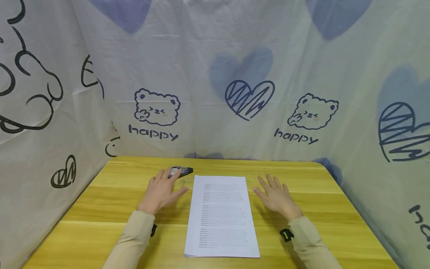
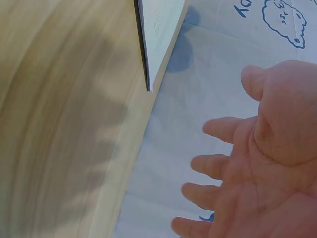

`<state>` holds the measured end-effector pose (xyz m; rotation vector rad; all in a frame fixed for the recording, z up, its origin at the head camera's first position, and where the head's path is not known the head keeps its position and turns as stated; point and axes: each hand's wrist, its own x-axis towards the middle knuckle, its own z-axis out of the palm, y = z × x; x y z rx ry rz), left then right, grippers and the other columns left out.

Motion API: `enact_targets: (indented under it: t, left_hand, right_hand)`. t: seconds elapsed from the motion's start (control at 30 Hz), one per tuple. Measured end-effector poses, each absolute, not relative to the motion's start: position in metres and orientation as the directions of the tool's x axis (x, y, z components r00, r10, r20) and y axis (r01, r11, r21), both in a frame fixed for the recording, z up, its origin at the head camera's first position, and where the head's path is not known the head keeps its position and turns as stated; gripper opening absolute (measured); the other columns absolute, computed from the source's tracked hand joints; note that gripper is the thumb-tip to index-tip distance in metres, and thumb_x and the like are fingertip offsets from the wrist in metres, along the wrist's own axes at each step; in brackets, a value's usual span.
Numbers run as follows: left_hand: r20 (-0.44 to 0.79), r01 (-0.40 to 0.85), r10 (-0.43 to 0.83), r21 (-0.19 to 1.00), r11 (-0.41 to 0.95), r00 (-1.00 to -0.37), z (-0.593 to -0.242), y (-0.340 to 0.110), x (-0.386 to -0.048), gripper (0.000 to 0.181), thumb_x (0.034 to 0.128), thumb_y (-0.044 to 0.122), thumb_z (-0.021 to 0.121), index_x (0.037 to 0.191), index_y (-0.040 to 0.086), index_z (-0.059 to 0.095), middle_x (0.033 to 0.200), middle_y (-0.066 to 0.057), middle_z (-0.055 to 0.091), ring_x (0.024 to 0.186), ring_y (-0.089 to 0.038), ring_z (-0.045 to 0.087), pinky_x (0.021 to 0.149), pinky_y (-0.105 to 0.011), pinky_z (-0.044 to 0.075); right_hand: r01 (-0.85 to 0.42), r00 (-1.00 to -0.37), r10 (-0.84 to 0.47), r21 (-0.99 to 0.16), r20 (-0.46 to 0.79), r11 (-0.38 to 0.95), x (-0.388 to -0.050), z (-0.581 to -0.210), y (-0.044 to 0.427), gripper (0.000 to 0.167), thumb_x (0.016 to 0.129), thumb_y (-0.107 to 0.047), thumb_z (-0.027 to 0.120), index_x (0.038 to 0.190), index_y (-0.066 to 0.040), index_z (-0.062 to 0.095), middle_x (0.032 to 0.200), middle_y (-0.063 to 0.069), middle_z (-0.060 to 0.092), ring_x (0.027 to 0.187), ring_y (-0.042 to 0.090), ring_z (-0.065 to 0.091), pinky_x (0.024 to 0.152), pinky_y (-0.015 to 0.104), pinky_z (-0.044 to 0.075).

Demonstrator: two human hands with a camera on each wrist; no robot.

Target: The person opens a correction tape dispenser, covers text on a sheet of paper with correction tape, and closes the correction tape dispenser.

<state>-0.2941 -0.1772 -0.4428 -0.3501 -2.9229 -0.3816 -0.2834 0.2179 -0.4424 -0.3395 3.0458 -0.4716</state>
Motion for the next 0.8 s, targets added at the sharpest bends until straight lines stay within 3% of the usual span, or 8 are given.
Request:
enact_targets:
  t: [0.53,0.8]
  left_hand:
    - [0.130,0.219,0.197,0.191,0.957,-0.972,-0.449,-0.190,-0.326,0.065,0.0968,0.051,0.054,0.149,0.013,0.042,0.144,-0.030,0.044,0.130,-0.050,0.044,0.100,-0.068,0.040]
    - [0.112,0.248,0.234,0.133,0.960,-0.966,-0.452,-0.192,-0.343,0.061,0.0943,0.036,0.065,0.145,0.008,0.047,0.137,-0.028,0.052,0.122,-0.046,0.053,0.096,-0.062,0.047]
  right_hand:
    - [-0.191,-0.967,-0.233,-0.314,-0.102,0.930,-0.290,-0.441,0.216,0.070,0.103,-0.056,0.027,0.156,-0.011,0.027,0.161,0.025,0.017,0.147,0.049,0.014,0.115,0.072,0.006]
    - [-0.185,-0.965,-0.234,-0.321,-0.121,0.929,-0.291,-0.438,0.216,0.070,0.103,-0.057,0.027,0.155,-0.010,0.029,0.160,0.025,0.021,0.146,0.049,0.016,0.115,0.071,0.009]
